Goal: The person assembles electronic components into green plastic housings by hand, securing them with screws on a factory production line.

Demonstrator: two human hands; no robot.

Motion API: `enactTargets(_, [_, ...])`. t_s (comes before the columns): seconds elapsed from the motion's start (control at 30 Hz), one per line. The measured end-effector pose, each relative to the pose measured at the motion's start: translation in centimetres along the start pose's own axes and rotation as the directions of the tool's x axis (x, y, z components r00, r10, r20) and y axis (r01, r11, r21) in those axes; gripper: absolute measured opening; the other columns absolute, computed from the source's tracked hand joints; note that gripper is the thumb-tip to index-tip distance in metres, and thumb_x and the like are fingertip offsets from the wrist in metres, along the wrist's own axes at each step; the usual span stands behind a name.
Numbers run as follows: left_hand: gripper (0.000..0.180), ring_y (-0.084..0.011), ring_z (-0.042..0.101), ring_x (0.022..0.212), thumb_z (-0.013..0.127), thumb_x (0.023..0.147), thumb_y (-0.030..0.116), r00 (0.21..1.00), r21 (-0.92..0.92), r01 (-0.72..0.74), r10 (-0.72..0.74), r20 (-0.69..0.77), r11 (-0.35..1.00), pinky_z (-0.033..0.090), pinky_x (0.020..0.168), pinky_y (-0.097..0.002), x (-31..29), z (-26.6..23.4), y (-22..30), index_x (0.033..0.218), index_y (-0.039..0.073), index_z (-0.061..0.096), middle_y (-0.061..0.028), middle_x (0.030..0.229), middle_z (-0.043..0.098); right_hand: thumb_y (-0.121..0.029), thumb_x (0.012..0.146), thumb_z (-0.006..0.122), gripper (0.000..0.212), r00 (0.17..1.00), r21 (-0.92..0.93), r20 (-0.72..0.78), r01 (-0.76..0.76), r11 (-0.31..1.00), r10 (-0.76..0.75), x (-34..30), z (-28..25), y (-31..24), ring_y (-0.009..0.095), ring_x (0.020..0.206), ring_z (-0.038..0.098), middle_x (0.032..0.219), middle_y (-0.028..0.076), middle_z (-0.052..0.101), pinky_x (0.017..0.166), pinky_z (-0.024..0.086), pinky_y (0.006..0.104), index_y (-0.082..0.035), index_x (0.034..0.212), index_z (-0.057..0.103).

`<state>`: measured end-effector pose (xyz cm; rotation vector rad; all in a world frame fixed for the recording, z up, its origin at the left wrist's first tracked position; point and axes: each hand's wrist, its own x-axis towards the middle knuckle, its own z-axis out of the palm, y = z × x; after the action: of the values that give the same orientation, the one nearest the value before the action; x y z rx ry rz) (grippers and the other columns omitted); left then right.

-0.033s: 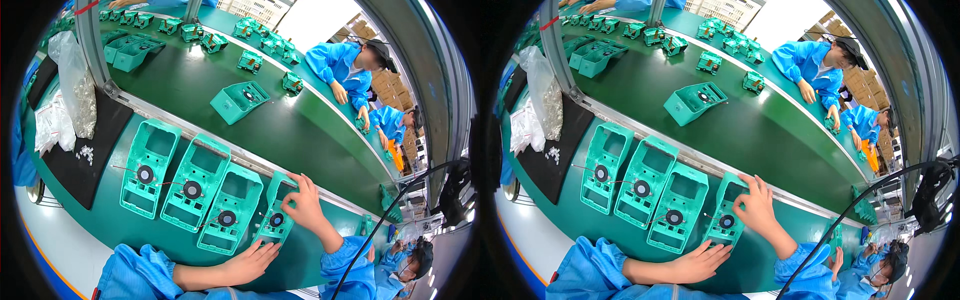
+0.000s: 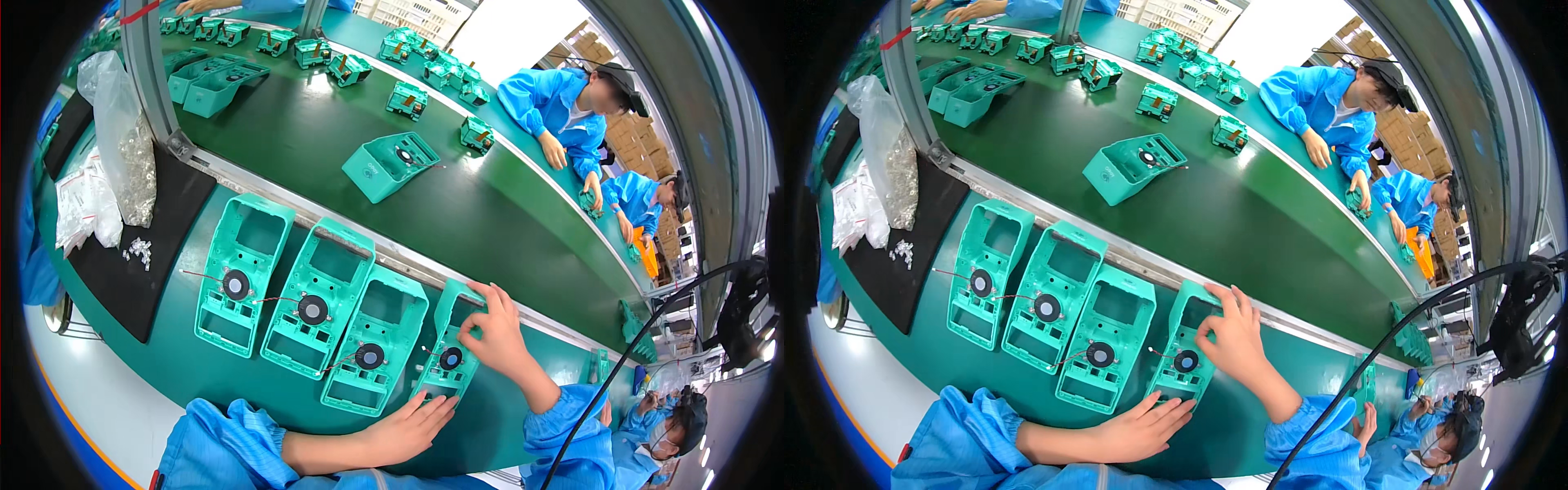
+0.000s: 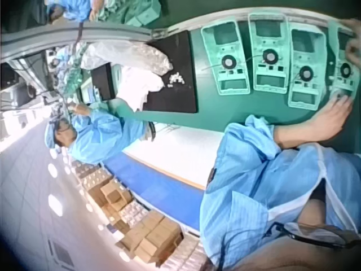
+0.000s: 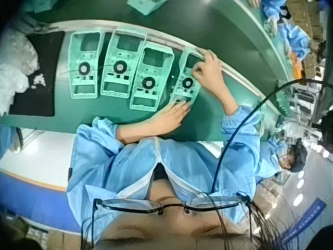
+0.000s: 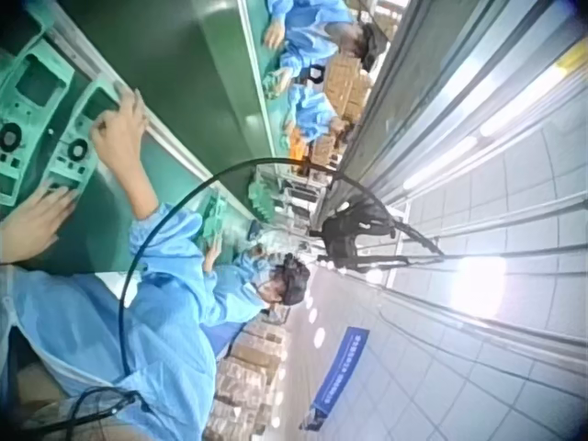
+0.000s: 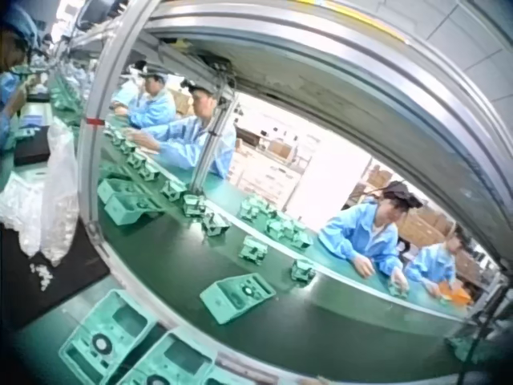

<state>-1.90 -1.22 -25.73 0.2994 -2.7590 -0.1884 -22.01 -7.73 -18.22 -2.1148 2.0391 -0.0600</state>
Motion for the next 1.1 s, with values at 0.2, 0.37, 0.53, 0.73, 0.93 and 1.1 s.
enactTargets(0.2, [0.053,-0.0273,0.028,0.123,0.048,0.079,0.038,0.999,-0.020,-0.035,0.035,-0.007,0.999,0.024,0.099,-0.0445,0.7,-0.8,0.0,0.120,0.004,0.047,-0.0141,0.133,0.034,-0.004,0.058,0.068,0.018,0.993,0.141,-0.067,-0.091,0.986,0.101,0.5,-0.5,-0.5,0.032,0.108,0.042,0.123,0.006,0.041,0.085,0.039,0.0426,-0.008,0.066,0.052])
enactTargets(0.37, [0.056,-0.0227,0.037,0.117,0.051,0.078,0.041,0.999,-0.023,-0.043,0.043,-0.007,0.999,0.027,0.097,-0.0430,2.1,-2.6,0.2,0.120,0.004,0.046,-0.0113,0.132,0.035,-0.003,0.060,0.066,0.016,0.997,0.386,-0.058,0.074,0.919,-0.056,0.3,-2.9,2.0,0.033,0.106,0.045,0.123,0.012,0.039,0.083,0.041,0.0383,-0.008,0.070,0.054])
enactTargets(0.53, [0.056,-0.0282,0.033,0.119,0.055,0.076,0.031,0.999,-0.219,0.032,-0.037,-0.022,0.975,0.024,0.099,-0.0447,3.2,-3.8,1.9,0.122,0.002,0.041,-0.0150,0.130,0.034,-0.017,0.058,0.069,0.018,0.987,0.157,-0.163,0.035,0.987,-0.009,-1.0,-4.2,1.5,0.031,0.096,0.052,0.121,0.010,0.041,0.079,0.043,0.0400,-0.013,0.072,0.058])
enactTargets(0.73, [0.061,-0.0304,0.030,0.122,0.055,0.077,0.032,0.998,-0.237,0.029,-0.016,0.055,0.971,0.022,0.100,-0.0473,4.0,-5.4,3.2,0.125,0.001,0.036,-0.0159,0.132,0.032,-0.017,0.074,0.060,0.010,0.995,0.376,-0.009,0.095,0.922,-0.099,-2.0,-6.9,2.8,0.031,0.109,0.045,0.124,0.012,0.040,0.088,0.038,0.0374,-0.013,0.083,0.059])
enactTargets(0.93, [0.059,-0.0305,0.031,0.121,0.054,0.077,0.030,0.997,-0.245,0.023,-0.005,0.076,0.969,0.022,0.099,-0.0480,4.8,-6.1,3.1,0.125,0.000,0.037,-0.0162,0.131,0.033,-0.005,0.064,0.057,0.028,0.846,-0.329,-0.201,0.417,0.847,-0.494,-5.0,-9.7,4.5,0.025,0.088,0.047,0.108,0.000,0.049,0.076,0.043,0.0352,-0.013,0.091,0.058])
enactTargets(1.1, [0.056,-0.0330,0.031,0.120,0.054,0.077,0.028,0.996,-0.275,0.001,0.025,0.091,0.961,0.023,0.099,-0.0490,6.1,-6.2,2.7,0.124,0.001,0.038,-0.0166,0.131,0.032,-0.008,0.067,0.056,0.024,0.805,-0.304,-0.238,0.469,0.829,-0.543,-6.2,-8.2,7.9,0.022,0.084,0.047,0.102,0.000,0.051,0.072,0.043,0.0344,-0.012,0.090,0.057])
